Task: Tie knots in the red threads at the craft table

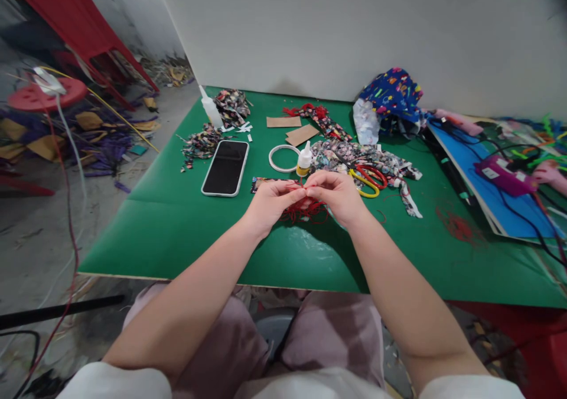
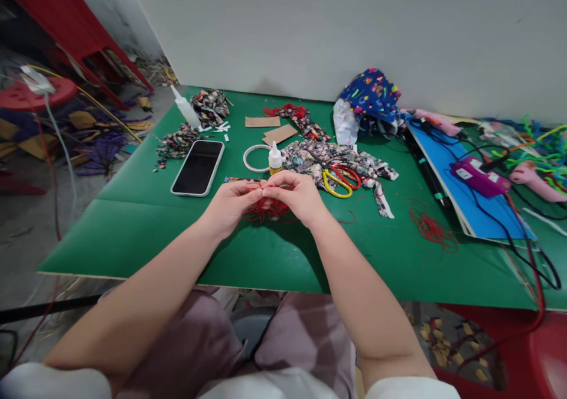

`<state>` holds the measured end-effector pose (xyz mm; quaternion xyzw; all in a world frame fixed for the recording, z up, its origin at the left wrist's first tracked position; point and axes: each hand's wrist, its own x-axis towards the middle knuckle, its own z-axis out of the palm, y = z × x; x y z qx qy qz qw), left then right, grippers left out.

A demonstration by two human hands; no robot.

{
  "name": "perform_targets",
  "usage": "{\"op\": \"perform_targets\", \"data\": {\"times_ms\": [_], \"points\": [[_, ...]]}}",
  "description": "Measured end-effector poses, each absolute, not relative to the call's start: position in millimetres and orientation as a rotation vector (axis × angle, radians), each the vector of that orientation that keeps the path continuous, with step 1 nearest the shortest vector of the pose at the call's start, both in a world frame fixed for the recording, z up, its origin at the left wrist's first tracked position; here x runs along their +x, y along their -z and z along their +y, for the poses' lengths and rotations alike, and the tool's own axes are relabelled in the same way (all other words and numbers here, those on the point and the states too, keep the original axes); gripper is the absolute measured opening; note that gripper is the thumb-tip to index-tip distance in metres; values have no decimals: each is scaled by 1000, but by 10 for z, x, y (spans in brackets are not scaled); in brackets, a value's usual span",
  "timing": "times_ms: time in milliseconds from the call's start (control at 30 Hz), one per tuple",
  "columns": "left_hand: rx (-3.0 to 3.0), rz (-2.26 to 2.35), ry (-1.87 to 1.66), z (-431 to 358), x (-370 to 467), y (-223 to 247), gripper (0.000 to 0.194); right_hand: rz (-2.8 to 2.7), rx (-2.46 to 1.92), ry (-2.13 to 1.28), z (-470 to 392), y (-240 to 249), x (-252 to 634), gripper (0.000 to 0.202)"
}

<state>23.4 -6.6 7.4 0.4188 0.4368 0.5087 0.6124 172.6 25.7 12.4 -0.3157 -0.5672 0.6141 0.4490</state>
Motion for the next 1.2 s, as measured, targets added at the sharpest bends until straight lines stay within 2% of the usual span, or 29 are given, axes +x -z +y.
{"op": "perform_targets", "data": {"times_ms": [600, 833, 967, 1200], "points": [[1104, 1124, -1190, -83, 236, -159, 25, -1470, -719, -1542, 258, -140, 1753, 15], [1535, 1235, -1165, -115, 222, -168, 22, -1407, -860, -1409, 286, -142, 1749, 18], [1915, 1360, -1124, -137, 216, -179, 24, -1431, -857, -1403, 291, -144, 1747, 18], [2235, 1420, -1105, -155, 239, -145, 23, -1475, -839, -1423, 281, -127, 1738, 16]]}}
